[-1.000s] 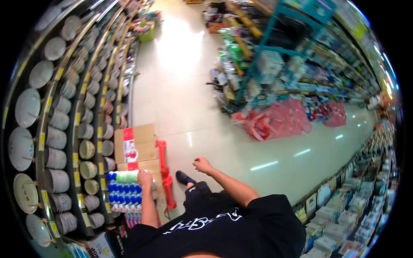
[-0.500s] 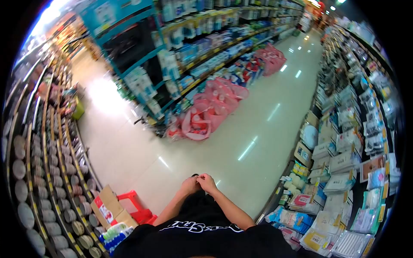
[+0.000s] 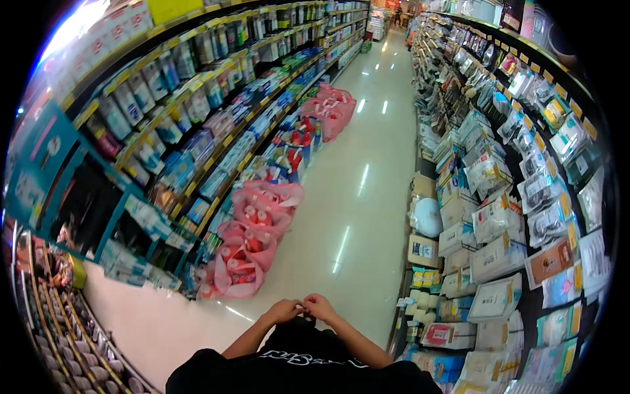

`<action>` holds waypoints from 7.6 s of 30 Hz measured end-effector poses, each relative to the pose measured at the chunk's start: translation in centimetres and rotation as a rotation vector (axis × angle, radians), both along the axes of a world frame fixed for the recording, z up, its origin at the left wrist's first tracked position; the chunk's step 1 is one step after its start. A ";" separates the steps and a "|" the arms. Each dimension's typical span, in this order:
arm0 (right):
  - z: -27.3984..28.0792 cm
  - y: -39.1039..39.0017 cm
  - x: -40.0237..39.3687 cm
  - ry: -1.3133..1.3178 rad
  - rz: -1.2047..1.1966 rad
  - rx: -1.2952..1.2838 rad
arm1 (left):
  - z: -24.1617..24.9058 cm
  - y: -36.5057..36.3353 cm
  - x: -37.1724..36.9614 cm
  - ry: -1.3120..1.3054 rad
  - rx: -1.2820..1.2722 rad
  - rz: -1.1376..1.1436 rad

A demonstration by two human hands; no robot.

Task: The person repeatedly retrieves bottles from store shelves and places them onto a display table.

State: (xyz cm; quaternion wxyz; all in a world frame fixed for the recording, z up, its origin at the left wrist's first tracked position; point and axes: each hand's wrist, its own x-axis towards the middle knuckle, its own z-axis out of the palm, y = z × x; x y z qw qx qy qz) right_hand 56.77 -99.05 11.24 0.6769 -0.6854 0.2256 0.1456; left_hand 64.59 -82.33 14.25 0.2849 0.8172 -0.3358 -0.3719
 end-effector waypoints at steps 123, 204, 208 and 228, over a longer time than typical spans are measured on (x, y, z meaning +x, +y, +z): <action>15.3 -214.5 248.7 -0.427 -0.192 0.133 | 13.5 -215.0 247.6 -0.316 -0.374 0.165; 23.5 -208.0 238.1 -0.862 2.279 1.062 | 19.9 -236.9 219.9 -1.139 -0.296 2.830; 23.5 -204.2 229.9 -0.769 2.276 1.053 | 19.4 -233.0 212.8 -1.171 -0.266 2.893; 23.5 -165.7 193.4 -0.594 2.548 0.943 | 19.0 -196.5 177.6 -1.107 -0.262 3.101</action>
